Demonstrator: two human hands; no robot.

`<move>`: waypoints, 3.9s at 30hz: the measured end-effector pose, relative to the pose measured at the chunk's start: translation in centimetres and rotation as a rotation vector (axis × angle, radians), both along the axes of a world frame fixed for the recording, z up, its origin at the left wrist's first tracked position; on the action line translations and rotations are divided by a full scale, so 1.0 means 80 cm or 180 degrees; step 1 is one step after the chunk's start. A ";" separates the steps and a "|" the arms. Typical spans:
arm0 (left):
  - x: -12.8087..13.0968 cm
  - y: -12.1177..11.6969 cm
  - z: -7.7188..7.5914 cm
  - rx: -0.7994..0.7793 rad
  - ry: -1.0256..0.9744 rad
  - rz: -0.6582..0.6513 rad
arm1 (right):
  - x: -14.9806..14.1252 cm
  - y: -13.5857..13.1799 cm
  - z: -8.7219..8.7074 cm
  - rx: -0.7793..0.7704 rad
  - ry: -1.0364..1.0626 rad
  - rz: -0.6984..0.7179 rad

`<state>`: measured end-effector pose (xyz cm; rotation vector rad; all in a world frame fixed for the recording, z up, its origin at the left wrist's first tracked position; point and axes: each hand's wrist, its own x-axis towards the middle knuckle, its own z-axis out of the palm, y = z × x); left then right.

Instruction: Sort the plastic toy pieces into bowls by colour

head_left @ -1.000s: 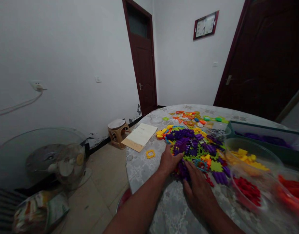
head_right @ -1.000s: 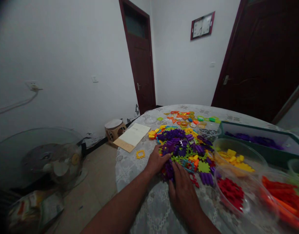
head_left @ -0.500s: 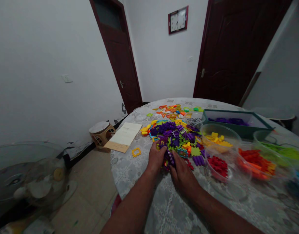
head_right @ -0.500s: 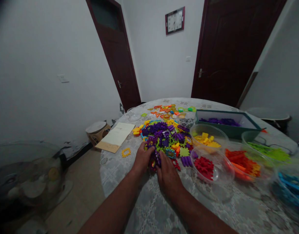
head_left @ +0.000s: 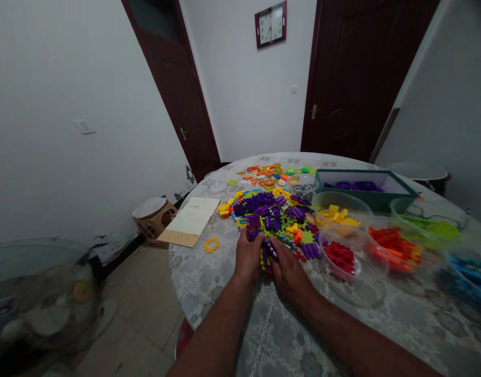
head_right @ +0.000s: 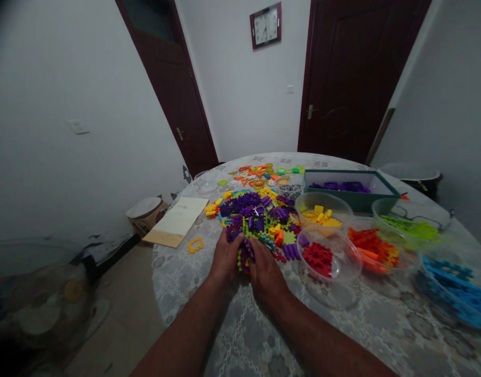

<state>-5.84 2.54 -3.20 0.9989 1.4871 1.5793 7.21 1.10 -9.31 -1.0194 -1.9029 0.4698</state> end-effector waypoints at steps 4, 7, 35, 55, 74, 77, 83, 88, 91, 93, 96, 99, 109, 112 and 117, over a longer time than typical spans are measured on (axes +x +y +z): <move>-0.003 0.003 -0.006 0.0026 -0.0171 0.0025 | 0.004 0.000 0.008 -0.0158 0.0162 -0.0005; -0.005 0.006 -0.012 0.0037 -0.0418 0.0038 | 0.007 0.001 0.013 -0.0214 0.0240 -0.0147; 0.004 0.030 0.046 0.0437 -0.2487 -0.0390 | 0.024 -0.007 0.044 0.0683 0.0227 -0.0588; 0.037 0.040 0.033 0.0057 -0.2535 -0.0321 | 0.030 -0.029 0.092 0.0798 0.0624 0.0089; 0.043 0.031 0.028 0.0047 -0.2568 -0.1111 | 0.374 0.062 0.182 -0.0070 -0.1425 -0.2140; 0.042 0.033 0.026 0.0028 -0.2536 -0.1108 | 0.424 0.087 0.170 -0.0304 -0.1591 -0.2158; 0.037 0.036 0.021 -0.0182 -0.2419 -0.0784 | 0.471 0.103 0.159 -0.0277 -0.1569 -0.2303; 0.035 0.035 0.025 -0.0385 -0.2220 -0.0549 | 0.459 0.076 0.178 0.0179 -0.1476 -0.2081; 0.037 0.031 0.030 -0.0357 -0.2226 -0.0585 | 0.418 0.043 0.192 0.0384 -0.1238 -0.1708; 0.041 0.028 0.031 -0.0312 -0.2263 -0.0684 | 0.382 0.017 0.197 0.0429 -0.1009 -0.1372; 0.044 0.027 0.028 -0.0241 -0.2249 -0.0872 | 0.325 -0.020 0.194 0.0438 -0.0721 -0.0787; 0.045 0.028 0.021 -0.0060 -0.2219 -0.0965 | 0.269 -0.048 0.179 0.0469 -0.0579 -0.0271; 0.064 0.021 0.015 0.0257 -0.2145 -0.1172 | 0.133 -0.054 0.130 0.0278 -0.0745 0.0140; 0.066 0.018 0.017 0.0265 -0.2221 -0.1141 | 0.116 -0.043 0.129 0.0239 -0.0788 -0.0012; 0.064 0.017 0.015 0.0344 -0.2224 -0.1233 | 0.102 -0.026 0.133 0.0199 -0.0592 -0.0303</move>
